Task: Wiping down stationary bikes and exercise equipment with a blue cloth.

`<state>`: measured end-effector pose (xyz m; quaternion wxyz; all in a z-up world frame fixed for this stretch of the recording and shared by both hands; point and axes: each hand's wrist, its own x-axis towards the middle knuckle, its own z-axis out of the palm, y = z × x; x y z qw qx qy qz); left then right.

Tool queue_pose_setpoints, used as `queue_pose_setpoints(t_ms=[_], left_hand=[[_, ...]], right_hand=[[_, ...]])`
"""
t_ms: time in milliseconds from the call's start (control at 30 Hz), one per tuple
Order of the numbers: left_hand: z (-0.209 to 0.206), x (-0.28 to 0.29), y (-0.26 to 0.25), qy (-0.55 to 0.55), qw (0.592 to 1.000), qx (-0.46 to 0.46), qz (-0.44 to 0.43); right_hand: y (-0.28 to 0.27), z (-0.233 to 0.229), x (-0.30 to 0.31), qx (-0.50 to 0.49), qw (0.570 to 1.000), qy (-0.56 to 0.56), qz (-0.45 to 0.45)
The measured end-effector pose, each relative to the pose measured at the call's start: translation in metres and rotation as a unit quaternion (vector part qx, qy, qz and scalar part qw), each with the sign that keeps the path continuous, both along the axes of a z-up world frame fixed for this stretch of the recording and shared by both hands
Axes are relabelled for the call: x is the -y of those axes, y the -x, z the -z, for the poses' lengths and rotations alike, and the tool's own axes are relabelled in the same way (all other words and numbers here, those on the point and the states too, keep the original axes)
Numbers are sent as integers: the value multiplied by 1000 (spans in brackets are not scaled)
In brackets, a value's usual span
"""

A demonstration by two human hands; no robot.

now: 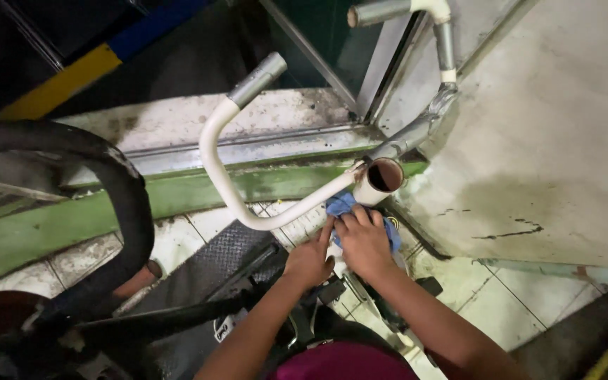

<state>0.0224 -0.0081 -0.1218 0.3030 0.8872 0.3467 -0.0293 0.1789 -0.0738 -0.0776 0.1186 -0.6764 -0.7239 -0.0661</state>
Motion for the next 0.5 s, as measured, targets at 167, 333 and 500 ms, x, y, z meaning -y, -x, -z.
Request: queue_pose_setpoints(t_ms=[167, 333, 500], left_hand=[[-91, 6, -4, 4, 990, 139, -36], [-96, 20, -22, -95, 957, 270, -45], [-86, 17, -33, -63, 986, 153, 21]], right_hand=[[-10, -62, 15, -158, 984, -77, 14], [-35, -58, 31, -135, 974, -182, -15], [-59, -36, 35, -218, 969, -104, 44]])
